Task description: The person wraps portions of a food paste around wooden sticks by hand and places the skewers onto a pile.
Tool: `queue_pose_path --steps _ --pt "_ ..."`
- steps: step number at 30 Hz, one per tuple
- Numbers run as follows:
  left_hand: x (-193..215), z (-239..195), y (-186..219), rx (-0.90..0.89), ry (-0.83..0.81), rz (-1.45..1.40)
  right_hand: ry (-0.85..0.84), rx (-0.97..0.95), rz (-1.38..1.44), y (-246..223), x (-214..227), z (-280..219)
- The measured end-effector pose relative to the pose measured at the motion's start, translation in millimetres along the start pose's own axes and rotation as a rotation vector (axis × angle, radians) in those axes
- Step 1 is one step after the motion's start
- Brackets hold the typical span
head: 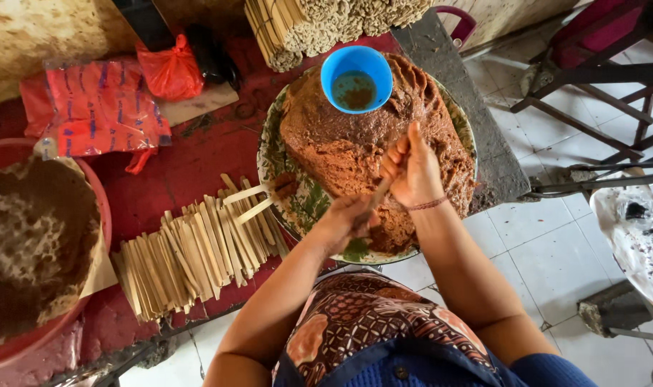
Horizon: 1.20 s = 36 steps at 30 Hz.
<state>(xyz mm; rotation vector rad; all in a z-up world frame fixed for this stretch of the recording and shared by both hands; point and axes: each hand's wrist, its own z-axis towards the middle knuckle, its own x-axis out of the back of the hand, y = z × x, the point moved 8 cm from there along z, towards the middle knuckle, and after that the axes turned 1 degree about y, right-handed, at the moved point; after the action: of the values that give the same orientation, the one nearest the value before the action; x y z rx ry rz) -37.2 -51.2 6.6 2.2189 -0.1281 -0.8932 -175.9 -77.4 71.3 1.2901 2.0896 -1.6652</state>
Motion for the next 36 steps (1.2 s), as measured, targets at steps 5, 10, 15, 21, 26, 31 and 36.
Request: queue_pose_path --steps 5,10,15,21,26,31,36 --pt "34 24 24 -0.611 0.226 0.73 -0.082 -0.045 -0.056 4 -15 -4" --pt "34 -36 63 -0.75 0.425 1.142 -0.175 -0.054 -0.386 3 5 9" --pt "142 -74 39 -0.624 0.595 1.688 -0.626 0.766 -1.911 9 40 -18" --pt "191 -30 28 -0.313 0.536 1.87 -0.86 0.876 -2.119 24 47 -28" --pt "172 -53 79 -0.185 0.523 1.928 -0.809 0.662 -2.222 7 60 -27" --pt "224 -152 136 -0.339 0.907 1.686 -0.844 0.516 -2.43 18 83 -20" --pt "264 -211 91 -0.099 1.156 1.368 -0.561 -0.16 -1.69 -45 61 -14"
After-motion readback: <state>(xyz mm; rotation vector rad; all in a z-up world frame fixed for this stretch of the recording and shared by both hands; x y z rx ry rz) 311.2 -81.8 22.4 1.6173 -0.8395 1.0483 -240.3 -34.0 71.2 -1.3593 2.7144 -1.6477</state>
